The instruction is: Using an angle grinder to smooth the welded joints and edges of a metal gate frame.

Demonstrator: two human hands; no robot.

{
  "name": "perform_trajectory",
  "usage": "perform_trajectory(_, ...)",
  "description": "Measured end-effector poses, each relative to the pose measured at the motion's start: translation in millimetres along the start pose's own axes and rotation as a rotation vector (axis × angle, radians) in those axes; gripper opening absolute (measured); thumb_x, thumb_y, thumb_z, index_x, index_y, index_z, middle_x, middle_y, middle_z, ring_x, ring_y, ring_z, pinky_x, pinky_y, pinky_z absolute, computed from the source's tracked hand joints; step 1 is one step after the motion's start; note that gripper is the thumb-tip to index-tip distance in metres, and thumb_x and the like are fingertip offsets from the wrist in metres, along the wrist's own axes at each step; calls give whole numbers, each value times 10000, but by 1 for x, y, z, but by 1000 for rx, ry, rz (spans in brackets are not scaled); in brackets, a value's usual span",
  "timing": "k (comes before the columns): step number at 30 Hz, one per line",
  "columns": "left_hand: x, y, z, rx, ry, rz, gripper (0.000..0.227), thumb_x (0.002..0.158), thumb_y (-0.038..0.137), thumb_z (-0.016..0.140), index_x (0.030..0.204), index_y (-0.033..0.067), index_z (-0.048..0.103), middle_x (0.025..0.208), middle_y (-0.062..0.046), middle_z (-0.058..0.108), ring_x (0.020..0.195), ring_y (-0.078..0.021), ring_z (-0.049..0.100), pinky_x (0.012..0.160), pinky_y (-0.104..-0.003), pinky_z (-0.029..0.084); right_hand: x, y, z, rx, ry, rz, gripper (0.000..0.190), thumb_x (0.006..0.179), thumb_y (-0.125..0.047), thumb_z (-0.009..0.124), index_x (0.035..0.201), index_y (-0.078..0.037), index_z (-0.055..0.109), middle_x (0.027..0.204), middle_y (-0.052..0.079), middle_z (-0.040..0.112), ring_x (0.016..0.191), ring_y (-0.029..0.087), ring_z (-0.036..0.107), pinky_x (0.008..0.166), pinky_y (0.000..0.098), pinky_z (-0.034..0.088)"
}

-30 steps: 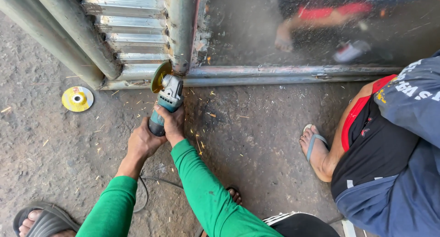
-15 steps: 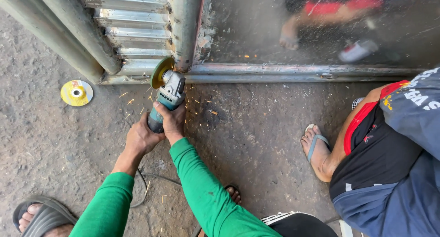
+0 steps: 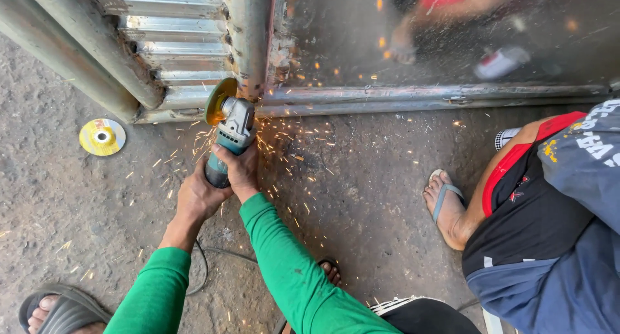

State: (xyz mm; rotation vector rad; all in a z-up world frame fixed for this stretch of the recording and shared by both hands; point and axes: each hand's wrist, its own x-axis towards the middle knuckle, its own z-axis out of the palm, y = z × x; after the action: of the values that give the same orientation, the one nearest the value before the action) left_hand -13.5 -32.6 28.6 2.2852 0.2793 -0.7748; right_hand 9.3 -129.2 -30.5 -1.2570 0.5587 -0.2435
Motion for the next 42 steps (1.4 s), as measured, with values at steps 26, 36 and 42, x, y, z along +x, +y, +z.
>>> perform_trajectory(26,-6,1,23,55,100,23,705,682,393,780,1302,159,540,1075,-215,733,1082,-404,703,934,-538,537,10,-10,-16,102,-133,-13,592,713,-294,885,1126,-71,524,937,103,670,864,213,691,812,434,538)
perform_trajectory(36,-1,-8,13,35,65,19,763,651,385,823,1328,162,552,1129,-233,725,1113,-429,689,939,-562,530,7,6,-16,74,-59,-8,654,689,-306,907,1153,-22,545,935,136,699,857,245,705,805,463,538)
perform_trajectory(42,5,-14,17,49,83,37,702,624,408,827,1223,143,573,1050,-232,735,1041,-438,710,875,-558,550,0,-8,-10,98,-69,-3,609,717,-309,897,1161,-72,554,939,79,647,906,202,670,799,433,516)
